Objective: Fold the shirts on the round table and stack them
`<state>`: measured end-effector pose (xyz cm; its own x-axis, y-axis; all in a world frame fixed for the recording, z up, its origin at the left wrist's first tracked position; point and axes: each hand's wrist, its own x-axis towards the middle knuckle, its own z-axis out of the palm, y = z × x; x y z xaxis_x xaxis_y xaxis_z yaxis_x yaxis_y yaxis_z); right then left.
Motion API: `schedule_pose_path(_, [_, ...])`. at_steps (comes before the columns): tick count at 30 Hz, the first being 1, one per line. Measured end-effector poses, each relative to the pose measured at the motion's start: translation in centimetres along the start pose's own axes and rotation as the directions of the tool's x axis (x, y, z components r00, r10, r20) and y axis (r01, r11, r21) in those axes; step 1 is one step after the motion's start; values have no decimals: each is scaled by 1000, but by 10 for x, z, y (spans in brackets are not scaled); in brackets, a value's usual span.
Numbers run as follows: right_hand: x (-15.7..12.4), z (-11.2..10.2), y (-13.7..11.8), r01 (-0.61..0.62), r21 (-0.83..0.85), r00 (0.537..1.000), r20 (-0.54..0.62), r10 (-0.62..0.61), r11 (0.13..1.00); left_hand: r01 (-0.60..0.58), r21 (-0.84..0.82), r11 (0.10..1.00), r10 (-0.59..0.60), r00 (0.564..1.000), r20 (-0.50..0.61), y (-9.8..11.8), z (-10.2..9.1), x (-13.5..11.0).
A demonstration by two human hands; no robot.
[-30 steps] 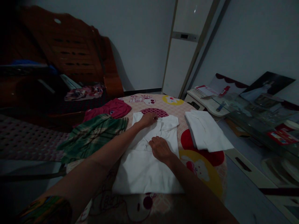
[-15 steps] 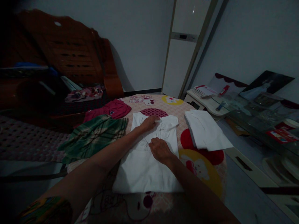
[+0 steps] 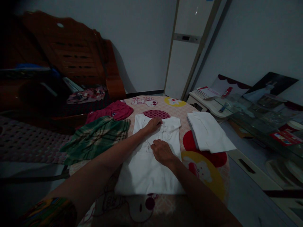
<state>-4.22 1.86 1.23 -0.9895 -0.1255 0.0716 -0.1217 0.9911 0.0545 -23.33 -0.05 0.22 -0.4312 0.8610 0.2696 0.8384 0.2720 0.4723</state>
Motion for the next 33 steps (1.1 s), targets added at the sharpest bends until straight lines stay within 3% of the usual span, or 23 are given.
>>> schedule_pose_path(6, [-1, 3, -2, -9, 19, 1000, -15, 10, 1000, -97, -72, 993, 90, 991, -99, -10, 17, -8])
schedule_pose_path(10, [-3, -2, 0, -4, 72, 1000, 1, 4, 997, -173, -55, 983, 167, 981, -98, -17, 26, -6])
schedule_pose_path(13, [0, -8, 11, -158, 93, 987, 19, 157, 983, -171, -46, 984, 167, 983, -81, -19, 28, -6])
schedule_pose_path(16, [9, -12, 29, -376, 64, 927, 34, 375, 924, -171, -32, 985, 168, 983, -73, -19, 29, -7])
schedule_pose_path(19, [19, -9, 42, -465, 35, 884, 74, 462, 885, -173, -21, 985, 171, 982, -75, -19, 29, -7])
schedule_pose_path(28, [33, 3, 49, -513, 119, 858, 76, 507, 850, -166, 17, 986, 167, 983, -72, -17, 28, -7])
schedule_pose_path(33, [25, 11, 58, -497, 341, 838, -50, 543, 798, -127, 3, 992, 127, 991, -38, -11, 20, -8])
